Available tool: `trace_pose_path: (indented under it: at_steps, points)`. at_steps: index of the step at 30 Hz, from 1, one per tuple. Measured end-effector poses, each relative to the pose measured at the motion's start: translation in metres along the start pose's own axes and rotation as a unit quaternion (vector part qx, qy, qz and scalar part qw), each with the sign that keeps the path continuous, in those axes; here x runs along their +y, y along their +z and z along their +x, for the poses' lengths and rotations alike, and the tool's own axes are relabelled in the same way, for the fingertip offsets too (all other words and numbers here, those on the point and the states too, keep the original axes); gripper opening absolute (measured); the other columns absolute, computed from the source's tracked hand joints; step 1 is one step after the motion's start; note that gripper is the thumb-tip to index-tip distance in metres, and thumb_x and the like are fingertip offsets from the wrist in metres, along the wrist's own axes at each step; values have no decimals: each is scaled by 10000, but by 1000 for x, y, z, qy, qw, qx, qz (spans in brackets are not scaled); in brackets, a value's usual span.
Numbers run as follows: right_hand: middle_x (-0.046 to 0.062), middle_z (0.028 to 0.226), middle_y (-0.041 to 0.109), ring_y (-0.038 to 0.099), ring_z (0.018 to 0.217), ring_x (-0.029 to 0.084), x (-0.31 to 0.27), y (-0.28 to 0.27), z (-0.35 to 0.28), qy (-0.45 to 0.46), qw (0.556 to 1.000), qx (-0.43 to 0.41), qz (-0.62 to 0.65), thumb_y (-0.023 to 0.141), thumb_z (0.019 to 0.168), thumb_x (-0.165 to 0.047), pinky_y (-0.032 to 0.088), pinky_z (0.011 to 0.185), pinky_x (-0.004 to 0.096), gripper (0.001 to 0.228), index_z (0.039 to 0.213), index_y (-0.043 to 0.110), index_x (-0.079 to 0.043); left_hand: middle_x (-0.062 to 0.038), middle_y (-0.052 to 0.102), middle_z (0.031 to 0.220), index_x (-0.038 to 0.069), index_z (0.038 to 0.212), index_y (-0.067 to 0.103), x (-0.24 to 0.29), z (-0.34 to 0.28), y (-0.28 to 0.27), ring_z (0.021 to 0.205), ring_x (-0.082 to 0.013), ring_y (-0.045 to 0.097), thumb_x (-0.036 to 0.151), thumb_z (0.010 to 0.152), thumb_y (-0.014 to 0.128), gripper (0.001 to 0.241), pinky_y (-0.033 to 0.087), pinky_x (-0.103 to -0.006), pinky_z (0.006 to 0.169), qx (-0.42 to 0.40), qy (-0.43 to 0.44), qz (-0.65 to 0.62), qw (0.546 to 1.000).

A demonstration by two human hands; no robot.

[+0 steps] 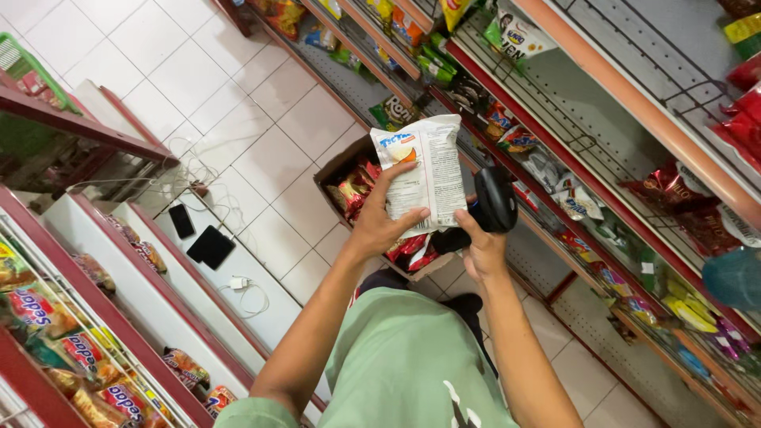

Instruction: The person repeatedly picks snack packages from a cardboard box on the floor, wipes each with a cloth, scans the barcode with a handheld scanner, and places the packages on a store shelf. The person handles multiple snack brands and sizes throughout the clip.

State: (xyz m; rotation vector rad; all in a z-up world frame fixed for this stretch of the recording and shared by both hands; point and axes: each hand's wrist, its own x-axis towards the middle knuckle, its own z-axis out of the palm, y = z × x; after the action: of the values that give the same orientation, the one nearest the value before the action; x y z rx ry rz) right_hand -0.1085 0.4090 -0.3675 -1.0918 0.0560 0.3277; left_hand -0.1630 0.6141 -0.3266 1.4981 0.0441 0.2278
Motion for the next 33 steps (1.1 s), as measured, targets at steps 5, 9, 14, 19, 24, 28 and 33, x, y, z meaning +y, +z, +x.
trace_pose_path:
  at_steps: [5, 9, 14, 19, 24, 28, 33]
  points:
    - [35, 1097, 649, 652, 1025, 176, -8, -9, 2, 12, 999, 1, -32, 812, 845, -10, 557, 919, 361, 397, 1176, 605, -82, -116, 570, 1449, 112, 1488, 481, 1, 6, -4, 1334, -232, 579, 149, 833, 858, 757, 472, -362, 1125, -59, 14, 70, 996]
    - [13, 1099, 635, 641, 1049, 157, -7, -15, 2, 17, 1000, 8, -19, 810, 827, -7, 548, 943, 339, 435, 1207, 608, -74, -116, 569, 1471, 117, 1505, 489, 1, 8, -5, 1369, -247, 561, 157, 798, 882, 810, 451, -378, 1158, -90, 4, 37, 995]
    - [46, 1108, 679, 660, 1054, 155, -6, -16, -1, -16, 994, 65, -92, 772, 905, -65, 554, 954, 318, 350, 1225, 631, -54, -149, 471, 1561, 122, 1548, 392, -9, 10, -11, 1423, -297, 487, 161, 734, 920, 972, 397, -401, 1183, -73, 9, 83, 994]
    - [49, 964, 709, 681, 731, 151, -24, -11, -19, 40, 967, 40, -249, 760, 897, -139, 587, 690, 319, 302, 1172, 665, -56, -187, 379, 1645, 152, 1631, 265, -24, 11, -27, 1526, -341, 402, 41, 779, 776, 1000, 328, -435, 1267, -4, -11, 76, 997]
    - [68, 793, 744, 701, 691, 137, -32, 6, -39, 91, 901, -107, -411, 798, 867, -197, 586, 676, 311, 258, 1052, 728, -31, -234, 329, 1639, 149, 1635, 157, -31, 7, -30, 1548, -355, 324, 31, 706, 723, 1094, 261, -434, 1275, -12, -21, 74, 997]
    - [58, 882, 797, 728, 777, 143, -34, 20, -39, 13, 864, -147, -482, 832, 833, -223, 578, 754, 317, 282, 1029, 765, -33, -234, 330, 1641, 150, 1645, 134, -32, 4, -27, 1547, -359, 336, 50, 699, 724, 1120, 275, -426, 1271, -26, -33, 60, 997]
    - [60, 859, 795, 730, 757, 136, -32, 25, -37, 36, 840, -154, -520, 844, 820, -239, 581, 749, 313, 290, 1018, 765, -43, -243, 310, 1668, 139, 1658, 134, -35, -4, -26, 1566, -372, 328, 34, 716, 723, 1116, 275, -425, 1273, -27, -2, 59, 998]
